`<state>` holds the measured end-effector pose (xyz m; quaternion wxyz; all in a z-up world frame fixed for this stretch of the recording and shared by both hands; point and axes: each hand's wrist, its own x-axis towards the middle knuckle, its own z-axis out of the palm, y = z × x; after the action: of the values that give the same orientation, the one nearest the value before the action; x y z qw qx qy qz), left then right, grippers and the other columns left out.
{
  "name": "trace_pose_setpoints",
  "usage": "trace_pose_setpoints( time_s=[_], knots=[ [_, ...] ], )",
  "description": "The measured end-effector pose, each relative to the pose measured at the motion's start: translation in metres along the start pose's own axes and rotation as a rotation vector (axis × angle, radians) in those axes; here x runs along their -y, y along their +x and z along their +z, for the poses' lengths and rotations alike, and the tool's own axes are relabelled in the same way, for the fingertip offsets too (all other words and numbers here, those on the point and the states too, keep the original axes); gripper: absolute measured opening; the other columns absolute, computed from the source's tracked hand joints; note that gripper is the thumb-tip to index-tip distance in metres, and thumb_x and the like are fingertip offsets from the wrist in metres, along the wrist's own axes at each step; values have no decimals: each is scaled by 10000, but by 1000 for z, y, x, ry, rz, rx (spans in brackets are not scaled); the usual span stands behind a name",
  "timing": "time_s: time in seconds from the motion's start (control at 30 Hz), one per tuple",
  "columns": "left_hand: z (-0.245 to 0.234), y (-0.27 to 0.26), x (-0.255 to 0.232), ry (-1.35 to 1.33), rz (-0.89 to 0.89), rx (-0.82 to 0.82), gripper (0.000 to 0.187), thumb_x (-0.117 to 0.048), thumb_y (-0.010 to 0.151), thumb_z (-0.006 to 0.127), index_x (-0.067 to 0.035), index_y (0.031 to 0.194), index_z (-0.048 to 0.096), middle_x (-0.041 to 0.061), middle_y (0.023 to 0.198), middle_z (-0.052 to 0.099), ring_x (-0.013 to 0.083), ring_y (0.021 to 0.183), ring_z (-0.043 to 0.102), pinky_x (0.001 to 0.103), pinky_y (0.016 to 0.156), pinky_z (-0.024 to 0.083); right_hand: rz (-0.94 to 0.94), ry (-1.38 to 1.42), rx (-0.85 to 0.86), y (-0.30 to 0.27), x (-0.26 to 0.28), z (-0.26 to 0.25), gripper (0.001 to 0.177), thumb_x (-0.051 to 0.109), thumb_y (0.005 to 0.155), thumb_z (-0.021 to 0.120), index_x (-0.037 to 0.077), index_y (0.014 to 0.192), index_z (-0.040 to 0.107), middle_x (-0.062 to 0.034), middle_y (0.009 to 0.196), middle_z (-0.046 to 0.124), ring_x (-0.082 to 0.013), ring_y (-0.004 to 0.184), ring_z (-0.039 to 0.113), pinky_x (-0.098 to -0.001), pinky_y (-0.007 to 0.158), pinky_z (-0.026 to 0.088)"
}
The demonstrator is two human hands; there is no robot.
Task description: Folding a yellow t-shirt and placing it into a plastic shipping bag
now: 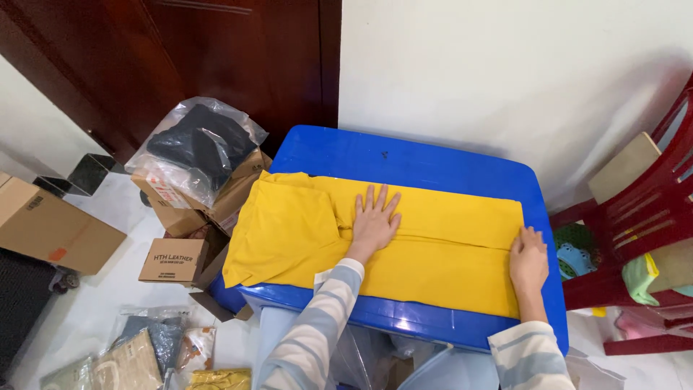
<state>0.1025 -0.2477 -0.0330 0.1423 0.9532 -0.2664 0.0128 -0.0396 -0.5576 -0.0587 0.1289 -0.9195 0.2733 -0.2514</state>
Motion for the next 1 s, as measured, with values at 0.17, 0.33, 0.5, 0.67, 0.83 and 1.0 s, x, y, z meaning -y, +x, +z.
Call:
trace_pose_setpoints(
  time_s=[0.17, 0.33, 0.5, 0.67, 0.83, 1.0],
  knots=[
    [3, 0, 1, 1, 4, -7, 525, -471, 902, 239, -335, 1409, 241, -5, 1517, 126, 309, 1391, 29, 533, 1081, 22, -2, -113, -185, 3, -25, 22, 175, 255, 950, 552, 206, 1092, 641, 14, 1103, 593, -166, 1088, 504, -288, 982, 376],
    [0, -1, 1, -6, -1, 7, 524, -477, 905, 229, -329, 1408, 250, 2, 1513, 143, 305, 1391, 42, 530, 1085, 31, 40, -95, -231, 5, -35, 16, 74, 224, 875, 655, 221, 940, 690, -16, 875, 602, -262, 847, 582, -373, 778, 499],
    [3, -1, 1, -5, 7, -36, 517, -472, 912, 246, -302, 1398, 295, 21, 1499, 199, 307, 1386, 82, 531, 1084, 53, 144, 171, -47, 12, -29, 5, 172, 351, 878, 652, 218, 984, 681, -60, 817, 553, -300, 860, 573, -405, 807, 465],
    [7, -3, 1, -32, 32, -130, 504, -434, 903, 301, -237, 1362, 372, 72, 1453, 295, 321, 1366, 166, 538, 1073, 113, 228, 151, 94, 48, -38, 19, 263, 456, 811, 667, 272, 998, 682, -16, 837, 601, -296, 886, 584, -405, 789, 467],
    [16, -3, 0, -54, 64, -330, 463, -374, 900, 364, -93, 1229, 527, 168, 1259, 511, 333, 1266, 376, 523, 1019, 266, 346, 226, 168, 81, -14, 15, 312, 548, 758, 670, 297, 943, 692, -55, 865, 665, -371, 901, 596, -435, 737, 467],
    [-6, -14, -5, 124, 190, -640, 268, -235, 811, 470, -34, 948, 585, 138, 942, 615, 288, 981, 531, 426, 828, 387, 412, 27, 58, 89, -10, 48, 351, 470, 744, 629, 252, 1010, 699, -134, 960, 671, -394, 909, 582, -495, 774, 325]
  ],
)
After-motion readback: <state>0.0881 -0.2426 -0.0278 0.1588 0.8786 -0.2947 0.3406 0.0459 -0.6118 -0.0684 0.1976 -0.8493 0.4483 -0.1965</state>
